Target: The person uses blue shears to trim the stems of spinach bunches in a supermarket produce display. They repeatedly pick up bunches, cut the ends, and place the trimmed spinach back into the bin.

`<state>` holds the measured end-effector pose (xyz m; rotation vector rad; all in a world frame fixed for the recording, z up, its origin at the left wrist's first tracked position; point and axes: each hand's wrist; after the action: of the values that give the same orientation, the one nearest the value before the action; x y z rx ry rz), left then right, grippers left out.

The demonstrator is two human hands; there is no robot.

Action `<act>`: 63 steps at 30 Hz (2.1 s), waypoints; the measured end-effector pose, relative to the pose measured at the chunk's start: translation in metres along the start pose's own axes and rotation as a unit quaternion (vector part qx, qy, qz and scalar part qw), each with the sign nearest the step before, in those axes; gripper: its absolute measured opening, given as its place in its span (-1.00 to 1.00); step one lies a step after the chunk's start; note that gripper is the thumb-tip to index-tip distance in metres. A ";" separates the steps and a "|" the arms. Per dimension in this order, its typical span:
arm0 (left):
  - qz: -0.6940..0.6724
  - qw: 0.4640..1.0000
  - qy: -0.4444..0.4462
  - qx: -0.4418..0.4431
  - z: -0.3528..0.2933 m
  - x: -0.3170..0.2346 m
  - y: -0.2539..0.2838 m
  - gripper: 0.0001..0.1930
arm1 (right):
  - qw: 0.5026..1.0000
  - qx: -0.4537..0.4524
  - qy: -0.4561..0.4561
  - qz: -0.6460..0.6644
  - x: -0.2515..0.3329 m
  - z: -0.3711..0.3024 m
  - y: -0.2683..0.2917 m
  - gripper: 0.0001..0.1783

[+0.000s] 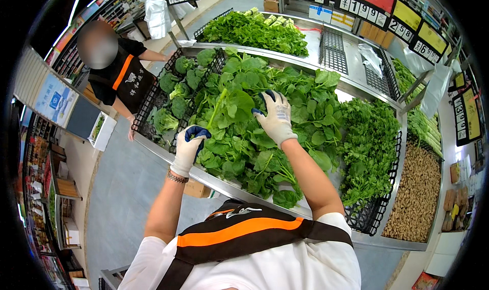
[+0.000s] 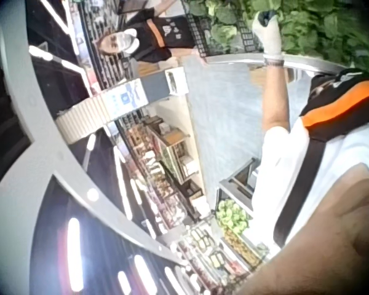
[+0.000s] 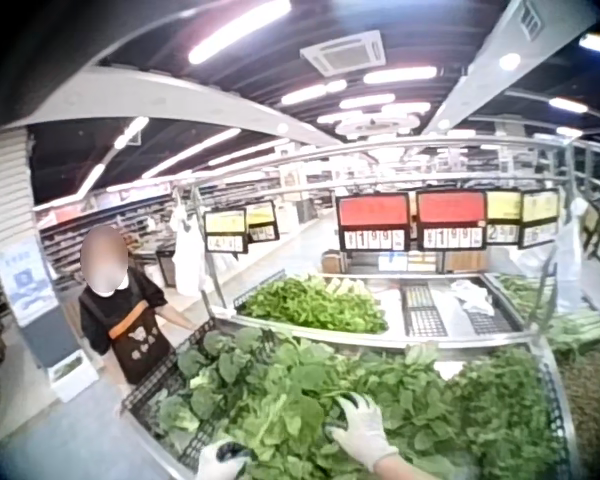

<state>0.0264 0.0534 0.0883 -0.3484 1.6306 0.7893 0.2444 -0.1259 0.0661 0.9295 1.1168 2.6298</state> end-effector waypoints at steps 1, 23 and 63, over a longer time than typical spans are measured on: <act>-0.056 0.997 0.044 0.022 0.001 -0.001 0.000 -0.88 | 0.999 -0.007 0.042 0.025 0.007 0.004 0.008 -0.57; -0.312 0.921 0.210 0.102 -0.016 0.037 0.015 -0.83 | 0.945 0.042 0.321 0.040 0.067 -0.014 -0.012 -0.60; -0.606 0.733 0.304 0.055 0.025 0.127 0.020 -0.78 | 0.981 0.018 -0.187 0.058 -0.153 0.148 -0.067 -0.34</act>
<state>0.0042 0.1096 -0.0283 -1.5069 1.5558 -0.4958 0.4472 -0.0413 0.0241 1.4601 1.0416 2.3808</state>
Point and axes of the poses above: each hand's wrist, its own z-axis towards the middle knuckle, its own y-axis out of the back of the hand, x = y × z, and after that the axes turned 9 degrees about y, right-handed
